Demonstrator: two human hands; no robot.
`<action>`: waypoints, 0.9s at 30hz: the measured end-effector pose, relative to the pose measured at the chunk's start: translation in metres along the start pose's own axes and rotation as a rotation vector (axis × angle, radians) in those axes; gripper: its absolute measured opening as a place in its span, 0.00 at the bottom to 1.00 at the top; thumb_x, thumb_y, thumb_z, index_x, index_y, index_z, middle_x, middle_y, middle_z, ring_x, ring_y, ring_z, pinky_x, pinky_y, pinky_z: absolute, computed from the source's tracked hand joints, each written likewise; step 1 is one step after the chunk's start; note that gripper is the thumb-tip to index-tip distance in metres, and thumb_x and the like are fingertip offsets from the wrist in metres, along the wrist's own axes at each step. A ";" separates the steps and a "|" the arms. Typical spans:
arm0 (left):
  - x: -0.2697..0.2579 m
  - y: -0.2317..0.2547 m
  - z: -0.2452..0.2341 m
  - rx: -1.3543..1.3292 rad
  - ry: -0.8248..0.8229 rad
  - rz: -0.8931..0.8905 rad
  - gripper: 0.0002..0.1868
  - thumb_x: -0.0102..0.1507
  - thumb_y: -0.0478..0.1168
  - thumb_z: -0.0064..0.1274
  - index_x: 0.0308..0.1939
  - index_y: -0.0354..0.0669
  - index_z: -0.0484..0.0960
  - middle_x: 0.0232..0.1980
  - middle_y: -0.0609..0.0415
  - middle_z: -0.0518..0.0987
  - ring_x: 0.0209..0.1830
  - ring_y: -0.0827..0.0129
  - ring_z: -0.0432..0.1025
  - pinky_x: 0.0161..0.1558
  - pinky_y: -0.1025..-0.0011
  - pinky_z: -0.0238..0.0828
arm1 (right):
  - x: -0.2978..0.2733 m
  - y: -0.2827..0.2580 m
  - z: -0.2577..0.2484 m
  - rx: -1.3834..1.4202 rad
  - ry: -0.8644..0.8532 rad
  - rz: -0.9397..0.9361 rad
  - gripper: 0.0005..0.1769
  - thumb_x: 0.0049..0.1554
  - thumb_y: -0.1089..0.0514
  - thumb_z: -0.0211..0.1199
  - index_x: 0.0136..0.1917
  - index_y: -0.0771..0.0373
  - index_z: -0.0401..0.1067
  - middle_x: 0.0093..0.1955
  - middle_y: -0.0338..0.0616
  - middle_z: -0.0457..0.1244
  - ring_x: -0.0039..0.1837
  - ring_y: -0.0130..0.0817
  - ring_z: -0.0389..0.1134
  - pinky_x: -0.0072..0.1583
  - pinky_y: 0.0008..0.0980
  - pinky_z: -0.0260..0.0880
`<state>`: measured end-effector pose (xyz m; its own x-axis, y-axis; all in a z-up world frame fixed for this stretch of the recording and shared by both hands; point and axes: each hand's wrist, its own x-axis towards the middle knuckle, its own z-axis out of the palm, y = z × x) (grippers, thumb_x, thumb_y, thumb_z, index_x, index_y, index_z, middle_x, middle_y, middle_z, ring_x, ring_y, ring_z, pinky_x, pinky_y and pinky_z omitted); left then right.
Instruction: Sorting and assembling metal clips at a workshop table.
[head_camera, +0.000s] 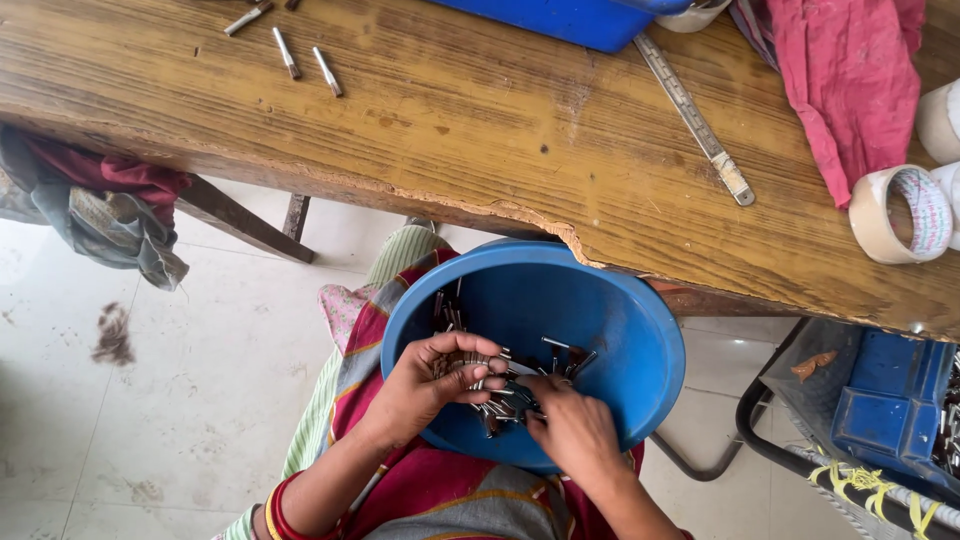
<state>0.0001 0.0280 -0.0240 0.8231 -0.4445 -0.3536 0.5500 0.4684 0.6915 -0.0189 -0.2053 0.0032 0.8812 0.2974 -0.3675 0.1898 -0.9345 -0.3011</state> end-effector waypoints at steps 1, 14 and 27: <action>-0.001 -0.001 -0.001 0.030 -0.009 0.029 0.18 0.68 0.30 0.51 0.62 0.35 0.76 0.54 0.47 0.84 0.50 0.66 0.81 0.50 0.71 0.83 | -0.004 -0.003 -0.011 0.029 0.009 0.042 0.27 0.49 0.55 0.70 0.62 0.50 0.71 0.54 0.46 0.69 0.45 0.48 0.74 0.45 0.43 0.75; -0.014 0.045 0.026 0.380 -0.210 -0.052 0.35 0.65 0.23 0.46 0.75 0.49 0.62 0.50 0.53 0.83 0.43 0.76 0.77 0.45 0.75 0.81 | -0.018 0.008 -0.098 0.548 -0.236 0.131 0.36 0.41 0.60 0.78 0.64 0.42 0.77 0.51 0.34 0.66 0.49 0.31 0.67 0.50 0.32 0.70; -0.007 0.032 0.021 0.295 -0.200 -0.092 0.35 0.67 0.26 0.48 0.77 0.50 0.60 0.50 0.50 0.85 0.43 0.71 0.79 0.45 0.73 0.82 | -0.006 0.020 -0.079 0.610 -0.243 0.098 0.28 0.46 0.60 0.74 0.62 0.45 0.80 0.49 0.38 0.73 0.50 0.30 0.75 0.52 0.31 0.75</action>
<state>0.0090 0.0293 0.0136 0.7118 -0.6288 -0.3131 0.5322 0.1919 0.8246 0.0132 -0.2408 0.0687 0.7456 0.3193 -0.5849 -0.2279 -0.7026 -0.6741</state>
